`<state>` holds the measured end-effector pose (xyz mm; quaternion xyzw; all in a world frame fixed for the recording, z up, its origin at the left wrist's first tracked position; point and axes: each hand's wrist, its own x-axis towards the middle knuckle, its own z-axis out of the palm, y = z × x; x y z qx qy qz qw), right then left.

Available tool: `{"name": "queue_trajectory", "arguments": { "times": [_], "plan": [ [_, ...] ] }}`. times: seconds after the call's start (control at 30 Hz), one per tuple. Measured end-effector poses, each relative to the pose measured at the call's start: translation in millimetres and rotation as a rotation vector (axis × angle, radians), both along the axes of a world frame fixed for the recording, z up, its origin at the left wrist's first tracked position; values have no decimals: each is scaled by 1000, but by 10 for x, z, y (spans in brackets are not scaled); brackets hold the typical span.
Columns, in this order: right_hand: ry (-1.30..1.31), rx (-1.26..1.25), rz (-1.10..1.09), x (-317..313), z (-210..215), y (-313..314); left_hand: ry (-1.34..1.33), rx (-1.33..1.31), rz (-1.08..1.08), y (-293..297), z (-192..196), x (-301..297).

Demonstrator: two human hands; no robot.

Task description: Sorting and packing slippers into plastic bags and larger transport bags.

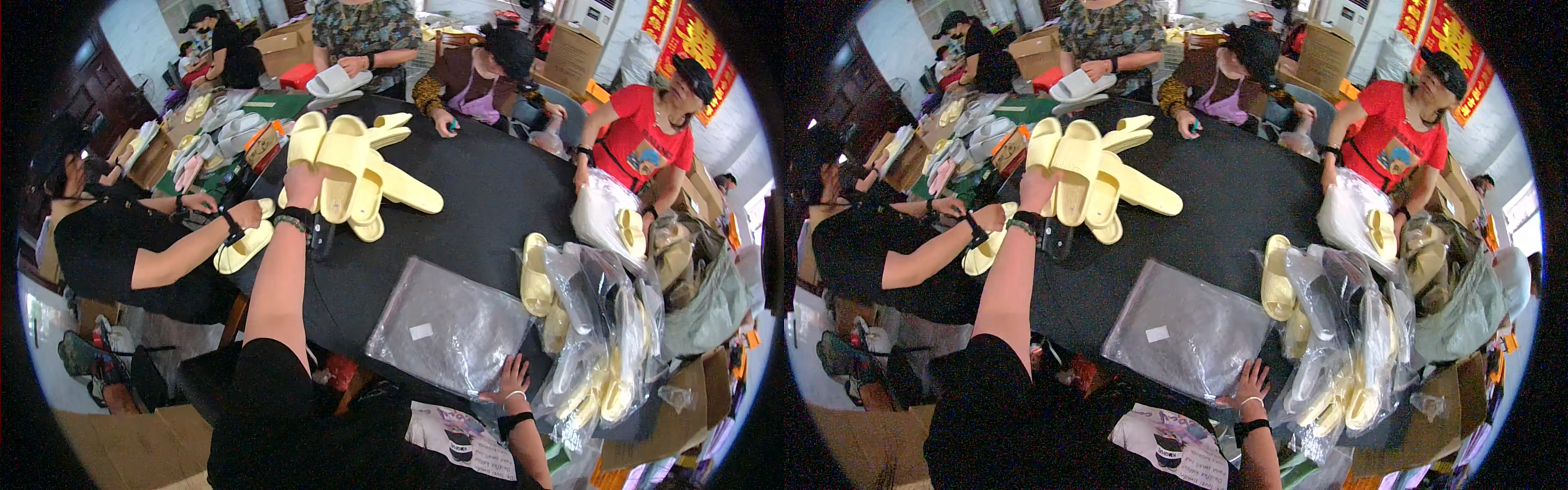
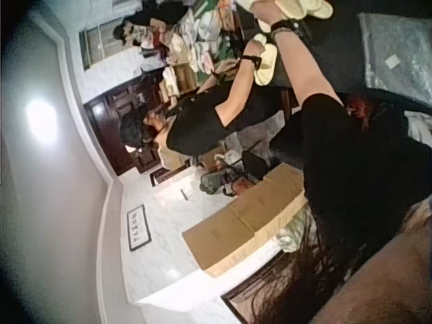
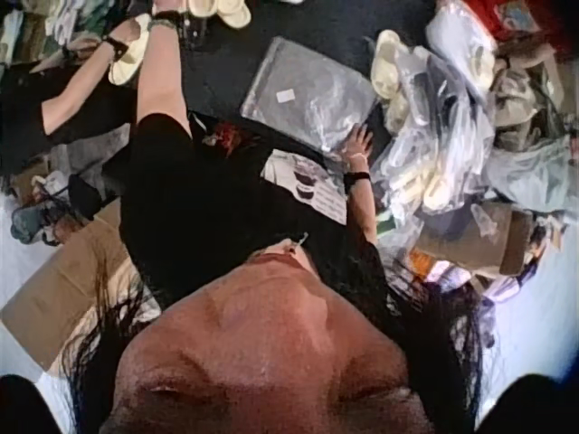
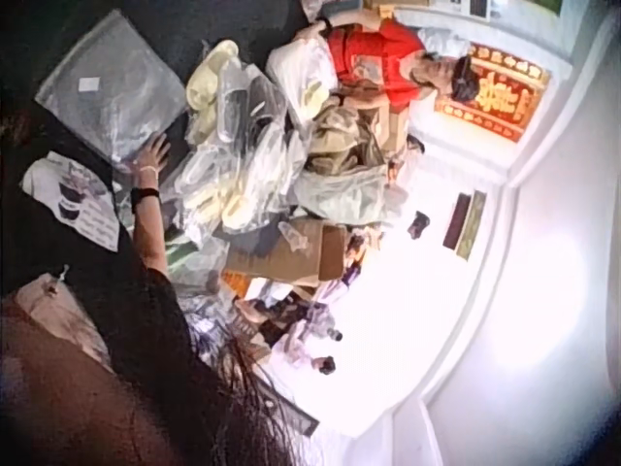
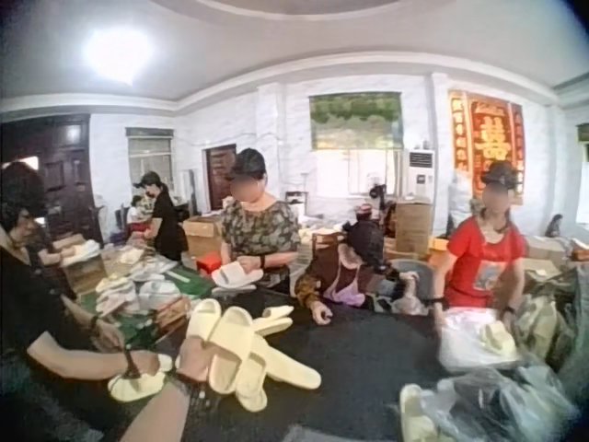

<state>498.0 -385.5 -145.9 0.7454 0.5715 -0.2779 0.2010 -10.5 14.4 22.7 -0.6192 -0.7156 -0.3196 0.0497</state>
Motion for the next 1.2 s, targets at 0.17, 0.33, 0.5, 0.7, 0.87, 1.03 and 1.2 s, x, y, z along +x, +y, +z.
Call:
{"name": "queue_trajectory", "arguments": {
  "times": [0.17,0.33,0.5,0.7,0.87,1.03,1.2],
  "plan": [
    [21,95,76,-126,90,139,2,-84,-151,-39,-886,-332],
    [79,155,18,-64,168,114,-56,-193,-155,-67,-1231,-293],
    [242,55,-38,187,297,263,119,-206,-26,-340,-954,113],
    [39,1362,-37,749,2003,553,154,-49,-360,-1235,-804,979],
    [-351,948,-447,1445,2171,608,3,-283,-596,-2060,-872,1741],
    [-178,1070,-353,2222,1561,437,-131,-382,-884,-2553,-698,2337],
    [-227,1383,-197,1958,1952,433,-236,-469,-946,-2742,-630,2452]
  ]
}}
